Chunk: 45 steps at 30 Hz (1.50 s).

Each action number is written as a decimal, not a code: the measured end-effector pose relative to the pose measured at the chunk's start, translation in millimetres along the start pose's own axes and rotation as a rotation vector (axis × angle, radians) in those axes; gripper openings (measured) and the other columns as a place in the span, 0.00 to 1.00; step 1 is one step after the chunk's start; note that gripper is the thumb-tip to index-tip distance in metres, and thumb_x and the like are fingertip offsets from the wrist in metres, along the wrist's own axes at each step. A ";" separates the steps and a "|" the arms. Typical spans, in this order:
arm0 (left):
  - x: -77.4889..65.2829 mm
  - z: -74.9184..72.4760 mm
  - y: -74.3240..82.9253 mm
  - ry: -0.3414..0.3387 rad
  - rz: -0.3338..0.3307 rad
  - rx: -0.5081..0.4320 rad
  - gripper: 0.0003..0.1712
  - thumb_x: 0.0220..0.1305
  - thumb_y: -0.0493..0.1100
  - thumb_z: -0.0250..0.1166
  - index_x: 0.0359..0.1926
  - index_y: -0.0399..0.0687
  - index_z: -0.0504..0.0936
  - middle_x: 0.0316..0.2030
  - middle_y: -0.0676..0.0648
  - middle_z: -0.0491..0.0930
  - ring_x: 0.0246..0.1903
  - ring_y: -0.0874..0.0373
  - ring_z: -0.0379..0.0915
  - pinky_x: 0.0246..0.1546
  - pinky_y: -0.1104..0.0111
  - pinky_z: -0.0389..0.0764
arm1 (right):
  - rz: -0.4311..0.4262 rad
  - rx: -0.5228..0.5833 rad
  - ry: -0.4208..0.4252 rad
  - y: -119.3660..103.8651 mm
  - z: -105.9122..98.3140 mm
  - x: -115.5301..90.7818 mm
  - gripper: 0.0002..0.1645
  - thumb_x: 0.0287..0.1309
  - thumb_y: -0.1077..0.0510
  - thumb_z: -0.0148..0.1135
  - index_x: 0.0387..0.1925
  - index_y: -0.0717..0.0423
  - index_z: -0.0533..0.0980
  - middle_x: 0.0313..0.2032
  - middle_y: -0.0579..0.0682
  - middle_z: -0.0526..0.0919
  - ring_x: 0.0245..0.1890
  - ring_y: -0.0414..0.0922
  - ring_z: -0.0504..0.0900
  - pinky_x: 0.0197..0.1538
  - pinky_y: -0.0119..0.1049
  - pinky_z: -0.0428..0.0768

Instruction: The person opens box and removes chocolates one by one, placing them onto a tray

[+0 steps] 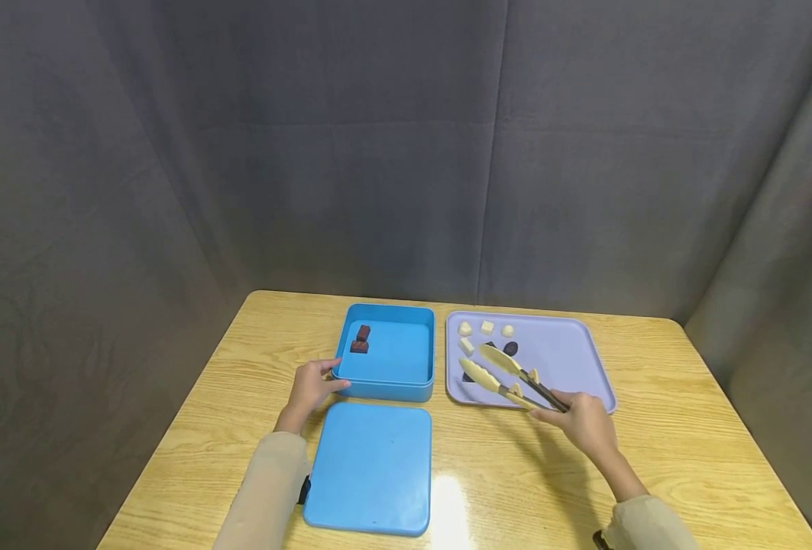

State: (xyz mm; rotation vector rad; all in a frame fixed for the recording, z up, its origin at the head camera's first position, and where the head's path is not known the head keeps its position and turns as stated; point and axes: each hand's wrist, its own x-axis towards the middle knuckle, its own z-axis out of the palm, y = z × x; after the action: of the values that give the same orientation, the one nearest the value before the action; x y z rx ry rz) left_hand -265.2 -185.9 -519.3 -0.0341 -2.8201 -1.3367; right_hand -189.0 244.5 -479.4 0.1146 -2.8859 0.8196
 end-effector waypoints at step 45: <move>0.0 0.9 -2.6 0.018 -0.004 -0.030 0.28 0.49 0.39 0.69 0.53 0.38 0.74 0.53 0.37 0.71 0.53 0.44 0.66 0.48 0.56 0.72 | 0.024 0.191 -0.019 -60.7 35.7 30.7 0.45 0.33 0.40 0.72 0.48 0.69 0.74 0.38 0.64 0.80 0.24 0.45 0.73 0.24 0.36 0.71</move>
State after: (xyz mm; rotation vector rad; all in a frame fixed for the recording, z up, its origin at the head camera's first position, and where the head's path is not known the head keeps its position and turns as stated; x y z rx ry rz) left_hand -265.3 -186.9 -521.9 -0.0175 -2.7866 -1.3733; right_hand -216.6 173.0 -473.3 0.1080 -2.8246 1.1036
